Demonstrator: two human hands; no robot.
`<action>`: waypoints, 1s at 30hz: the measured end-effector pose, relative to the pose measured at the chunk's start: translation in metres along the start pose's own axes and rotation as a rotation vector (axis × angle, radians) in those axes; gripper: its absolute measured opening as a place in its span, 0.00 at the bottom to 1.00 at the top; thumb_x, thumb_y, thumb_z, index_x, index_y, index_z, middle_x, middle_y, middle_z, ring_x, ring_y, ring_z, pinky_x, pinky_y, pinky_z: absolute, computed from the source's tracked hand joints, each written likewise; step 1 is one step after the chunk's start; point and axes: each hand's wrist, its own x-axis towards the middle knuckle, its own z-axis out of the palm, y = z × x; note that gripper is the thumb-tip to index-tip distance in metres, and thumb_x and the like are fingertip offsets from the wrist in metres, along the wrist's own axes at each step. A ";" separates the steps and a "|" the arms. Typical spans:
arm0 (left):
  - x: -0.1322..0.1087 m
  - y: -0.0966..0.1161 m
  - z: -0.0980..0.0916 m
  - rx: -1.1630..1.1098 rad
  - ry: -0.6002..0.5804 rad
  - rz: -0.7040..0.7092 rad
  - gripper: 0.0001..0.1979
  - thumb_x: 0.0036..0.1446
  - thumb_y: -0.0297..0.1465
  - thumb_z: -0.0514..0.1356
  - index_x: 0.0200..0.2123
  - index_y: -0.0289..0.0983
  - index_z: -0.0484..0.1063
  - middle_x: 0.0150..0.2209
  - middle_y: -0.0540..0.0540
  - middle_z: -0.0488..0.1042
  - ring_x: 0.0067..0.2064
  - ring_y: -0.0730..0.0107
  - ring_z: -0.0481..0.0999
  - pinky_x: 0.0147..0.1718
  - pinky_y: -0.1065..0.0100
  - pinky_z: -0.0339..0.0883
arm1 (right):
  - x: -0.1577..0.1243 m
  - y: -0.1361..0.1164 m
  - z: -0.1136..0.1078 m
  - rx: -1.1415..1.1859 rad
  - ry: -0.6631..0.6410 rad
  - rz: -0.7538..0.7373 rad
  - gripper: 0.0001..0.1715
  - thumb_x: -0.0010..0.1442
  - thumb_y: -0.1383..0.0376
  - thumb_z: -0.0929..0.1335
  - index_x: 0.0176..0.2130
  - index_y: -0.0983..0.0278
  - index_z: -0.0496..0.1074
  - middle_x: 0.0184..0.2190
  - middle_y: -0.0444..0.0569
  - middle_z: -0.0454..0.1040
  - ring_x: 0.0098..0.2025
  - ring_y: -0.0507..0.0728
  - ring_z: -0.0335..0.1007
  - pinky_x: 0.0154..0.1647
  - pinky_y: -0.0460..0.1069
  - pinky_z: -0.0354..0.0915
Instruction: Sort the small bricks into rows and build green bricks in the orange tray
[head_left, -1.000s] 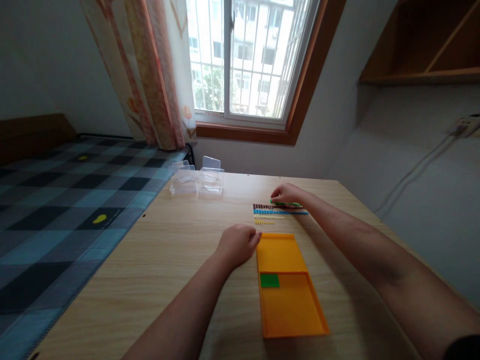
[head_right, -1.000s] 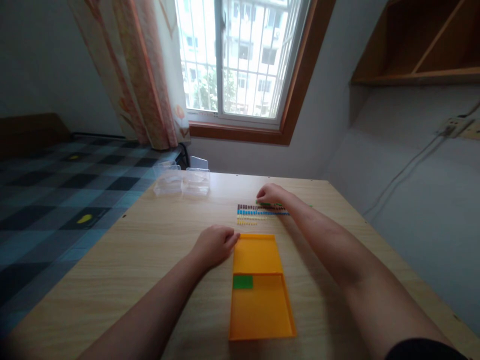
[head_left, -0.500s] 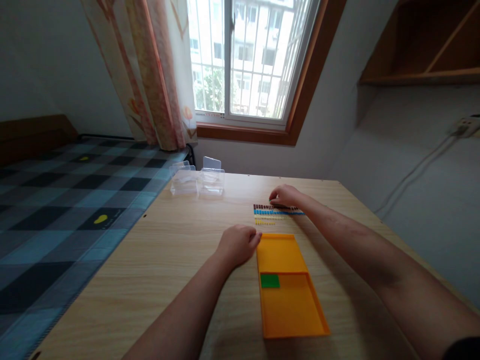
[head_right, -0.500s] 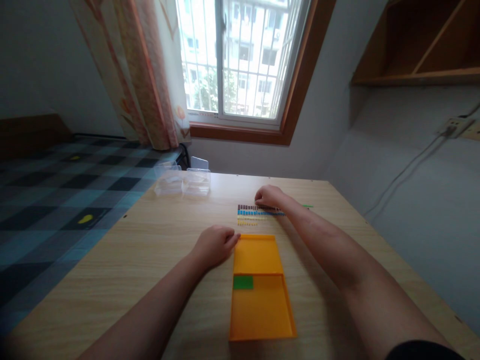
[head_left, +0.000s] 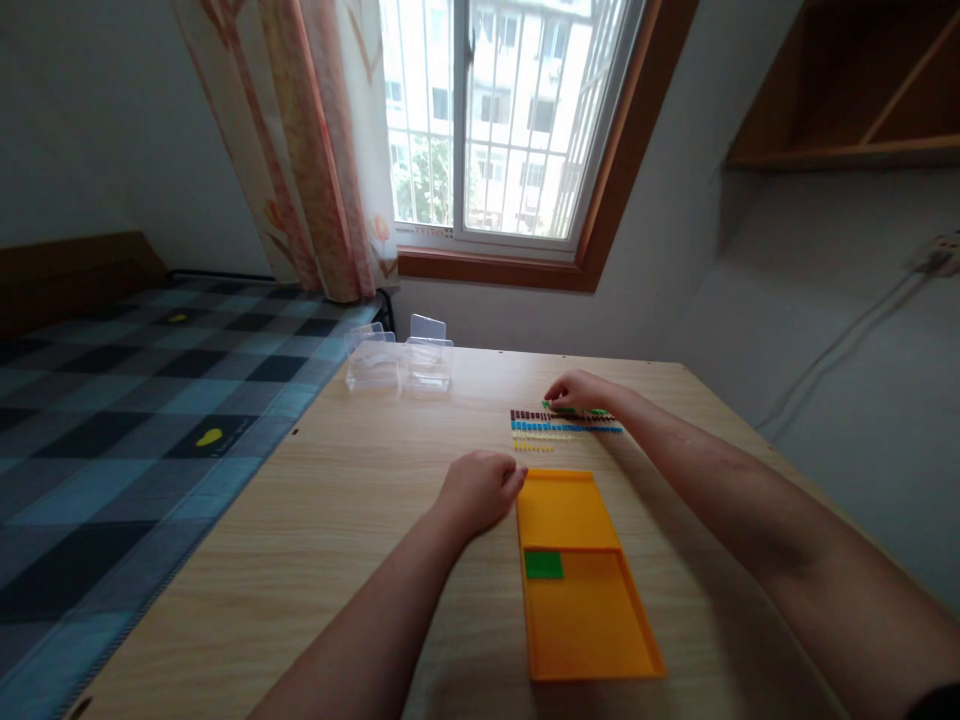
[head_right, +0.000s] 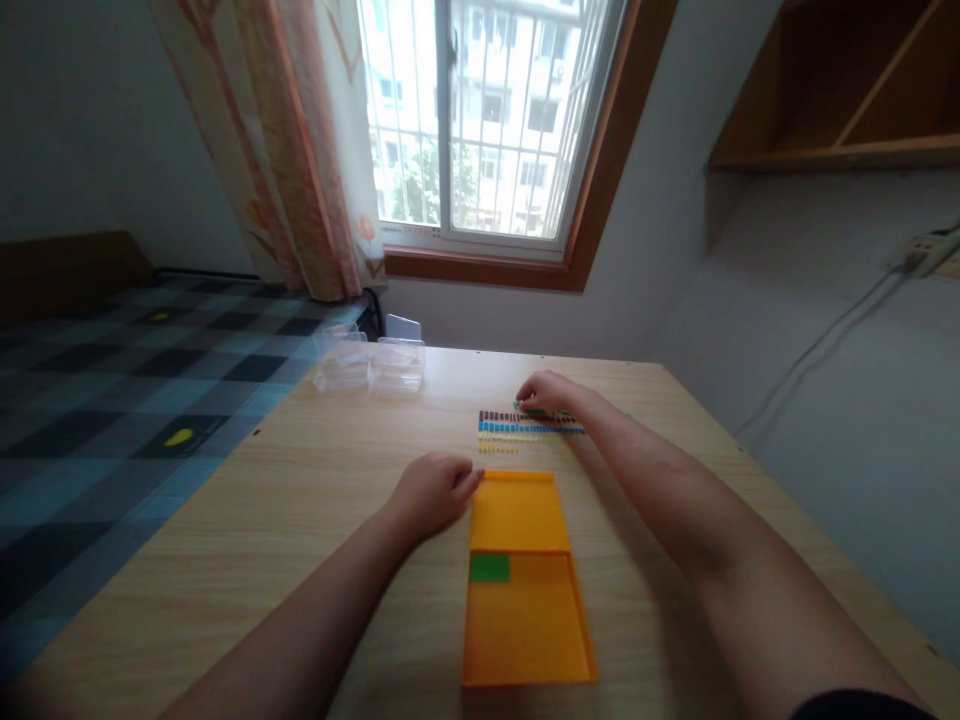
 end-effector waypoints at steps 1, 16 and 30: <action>0.000 0.000 0.000 0.002 0.002 0.000 0.22 0.67 0.40 0.51 0.28 0.39 0.77 0.31 0.43 0.80 0.34 0.62 0.76 0.30 0.65 0.55 | 0.000 0.000 0.001 -0.004 0.002 0.002 0.20 0.57 0.56 0.73 0.46 0.62 0.83 0.38 0.48 0.84 0.34 0.54 0.75 0.33 0.44 0.62; 0.001 0.000 -0.001 0.005 -0.004 -0.008 0.21 0.67 0.40 0.51 0.27 0.39 0.76 0.31 0.43 0.80 0.34 0.62 0.76 0.29 0.64 0.53 | 0.001 -0.011 0.000 -0.118 0.056 0.012 0.15 0.57 0.58 0.72 0.42 0.57 0.85 0.36 0.47 0.84 0.34 0.54 0.75 0.32 0.45 0.59; -0.001 0.002 -0.002 -0.001 -0.005 -0.021 0.21 0.67 0.41 0.51 0.28 0.40 0.78 0.32 0.43 0.80 0.35 0.61 0.77 0.30 0.64 0.57 | 0.009 -0.008 0.002 -0.120 0.057 0.011 0.14 0.57 0.57 0.72 0.43 0.56 0.84 0.37 0.45 0.84 0.34 0.53 0.75 0.32 0.45 0.60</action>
